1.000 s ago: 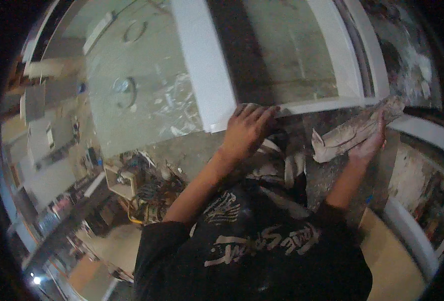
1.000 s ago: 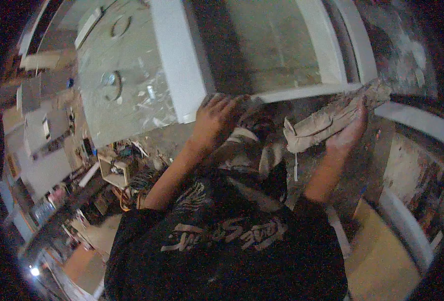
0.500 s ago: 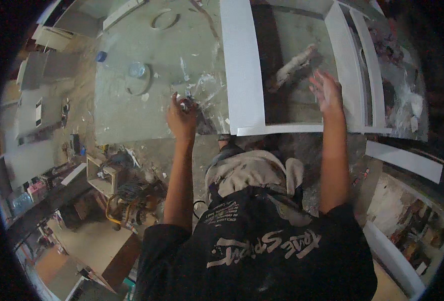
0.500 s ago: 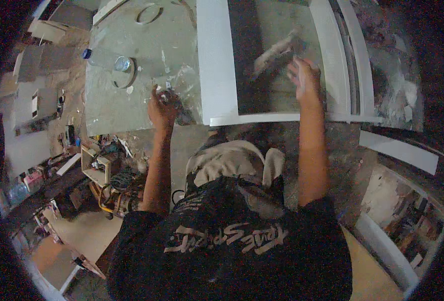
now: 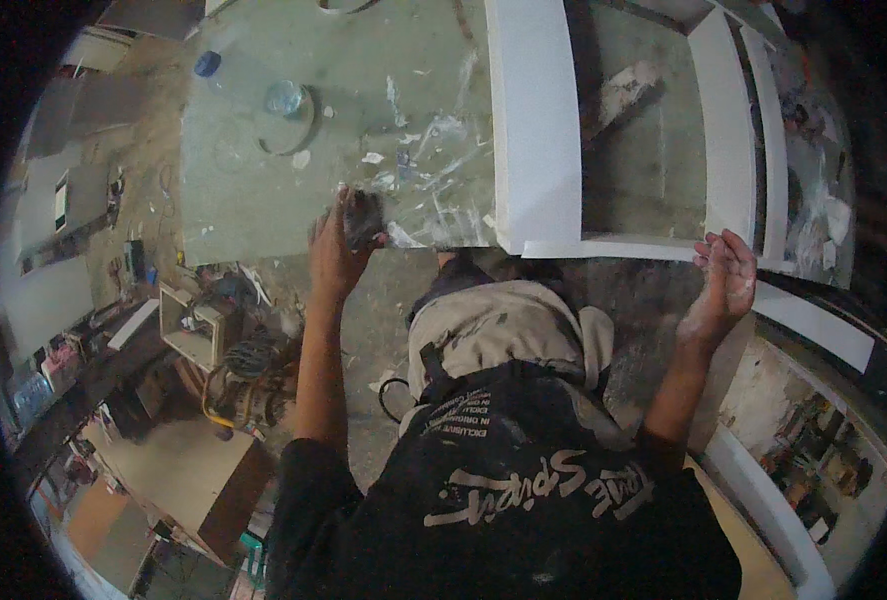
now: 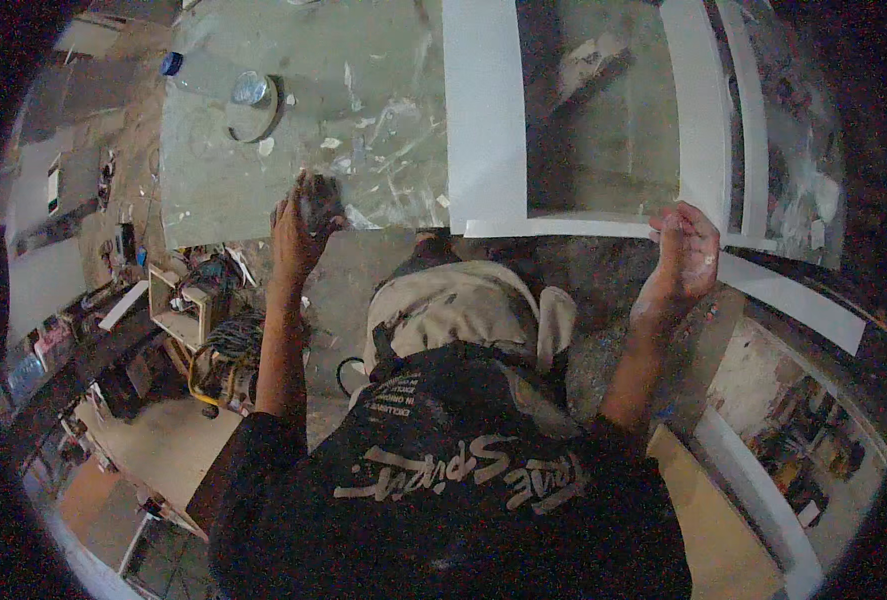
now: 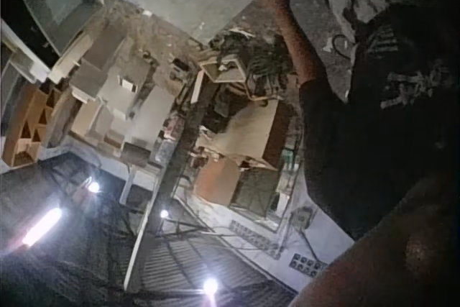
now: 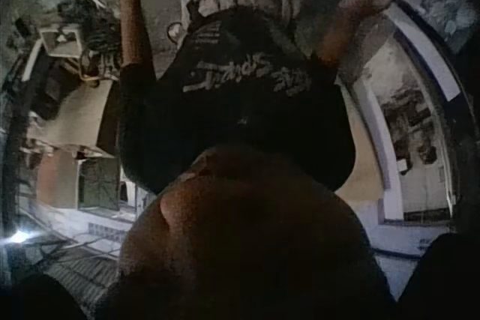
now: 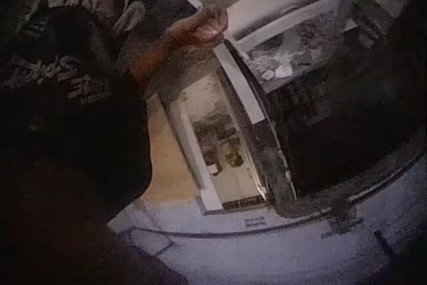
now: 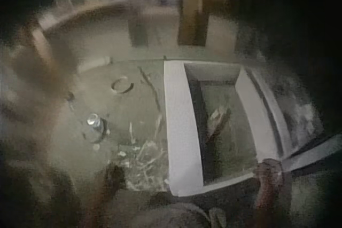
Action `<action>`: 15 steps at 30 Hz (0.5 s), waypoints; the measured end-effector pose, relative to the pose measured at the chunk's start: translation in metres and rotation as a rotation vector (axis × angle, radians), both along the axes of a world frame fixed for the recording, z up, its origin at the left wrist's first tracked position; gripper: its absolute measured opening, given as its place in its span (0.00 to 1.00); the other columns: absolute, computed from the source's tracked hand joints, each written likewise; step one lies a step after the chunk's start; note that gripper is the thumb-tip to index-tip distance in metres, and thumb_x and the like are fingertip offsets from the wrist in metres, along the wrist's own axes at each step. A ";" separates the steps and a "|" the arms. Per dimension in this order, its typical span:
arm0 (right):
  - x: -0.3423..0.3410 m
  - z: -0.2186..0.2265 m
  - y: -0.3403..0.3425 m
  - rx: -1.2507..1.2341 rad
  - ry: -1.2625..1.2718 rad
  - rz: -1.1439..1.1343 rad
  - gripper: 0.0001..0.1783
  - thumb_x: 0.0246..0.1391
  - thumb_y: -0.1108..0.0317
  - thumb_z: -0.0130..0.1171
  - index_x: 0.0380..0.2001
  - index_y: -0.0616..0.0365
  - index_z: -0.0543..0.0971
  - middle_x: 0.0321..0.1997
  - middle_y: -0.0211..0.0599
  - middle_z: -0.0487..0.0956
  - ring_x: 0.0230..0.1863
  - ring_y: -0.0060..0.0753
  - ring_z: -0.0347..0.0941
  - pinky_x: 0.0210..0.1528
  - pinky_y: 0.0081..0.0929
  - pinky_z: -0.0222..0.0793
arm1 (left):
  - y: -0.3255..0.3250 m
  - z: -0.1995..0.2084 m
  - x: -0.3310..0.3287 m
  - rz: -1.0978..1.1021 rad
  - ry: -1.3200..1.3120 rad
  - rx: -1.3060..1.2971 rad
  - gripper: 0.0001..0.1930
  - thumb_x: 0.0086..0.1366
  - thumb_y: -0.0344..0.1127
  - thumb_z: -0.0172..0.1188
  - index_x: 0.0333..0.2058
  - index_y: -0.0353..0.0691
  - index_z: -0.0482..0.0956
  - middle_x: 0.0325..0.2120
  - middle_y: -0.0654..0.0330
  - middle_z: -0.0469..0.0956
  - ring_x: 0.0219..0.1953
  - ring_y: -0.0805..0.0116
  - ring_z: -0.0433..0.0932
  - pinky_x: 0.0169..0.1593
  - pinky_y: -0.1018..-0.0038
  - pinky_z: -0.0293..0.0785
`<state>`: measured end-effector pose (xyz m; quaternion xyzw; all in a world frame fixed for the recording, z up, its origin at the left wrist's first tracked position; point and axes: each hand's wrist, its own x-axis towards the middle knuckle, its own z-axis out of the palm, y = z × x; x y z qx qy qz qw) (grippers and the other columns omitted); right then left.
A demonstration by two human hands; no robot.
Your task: The person applies adhesive and wipes a white cabinet frame, then aligns a corner piece and hammers it into place.
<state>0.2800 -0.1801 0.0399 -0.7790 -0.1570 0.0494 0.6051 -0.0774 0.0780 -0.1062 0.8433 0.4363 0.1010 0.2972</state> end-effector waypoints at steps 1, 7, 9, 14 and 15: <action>-0.008 -0.001 0.001 -0.015 -0.015 0.021 0.15 0.57 0.68 0.61 0.44 0.65 0.75 0.38 0.39 0.79 0.40 0.29 0.76 0.46 0.25 0.71 | 0.002 0.003 -0.001 -0.070 0.019 0.059 0.57 0.43 0.47 0.76 0.68 0.44 0.50 0.60 0.52 0.68 0.64 0.51 0.63 0.65 0.56 0.56; -0.074 -0.013 0.021 -0.025 0.054 0.196 0.09 0.58 0.69 0.60 0.40 0.62 0.77 0.38 0.36 0.79 0.40 0.25 0.75 0.45 0.23 0.69 | 0.006 -0.003 -0.009 -0.228 0.142 0.102 0.61 0.39 0.57 0.74 0.69 0.47 0.49 0.65 0.59 0.61 0.68 0.55 0.55 0.69 0.54 0.46; -0.095 -0.021 0.026 -0.035 0.016 0.273 0.07 0.58 0.70 0.59 0.38 0.61 0.78 0.38 0.35 0.79 0.40 0.25 0.74 0.46 0.23 0.69 | 0.016 -0.015 -0.016 -0.215 0.179 0.101 0.59 0.39 0.55 0.76 0.68 0.48 0.52 0.65 0.58 0.62 0.68 0.54 0.57 0.70 0.54 0.44; -0.133 -0.027 0.028 -0.236 -0.023 0.429 0.07 0.55 0.75 0.58 0.38 0.62 0.78 0.37 0.35 0.79 0.39 0.26 0.73 0.46 0.25 0.68 | 0.019 -0.009 -0.011 -0.344 0.134 0.200 0.57 0.41 0.55 0.74 0.68 0.48 0.52 0.65 0.59 0.61 0.68 0.58 0.57 0.70 0.55 0.44; -0.138 -0.023 0.032 -0.278 -0.002 0.442 0.06 0.54 0.75 0.59 0.37 0.61 0.78 0.37 0.36 0.79 0.39 0.28 0.74 0.47 0.25 0.68 | 0.021 -0.002 -0.006 -0.360 0.107 0.213 0.57 0.42 0.56 0.73 0.68 0.48 0.52 0.65 0.59 0.61 0.68 0.58 0.57 0.70 0.55 0.45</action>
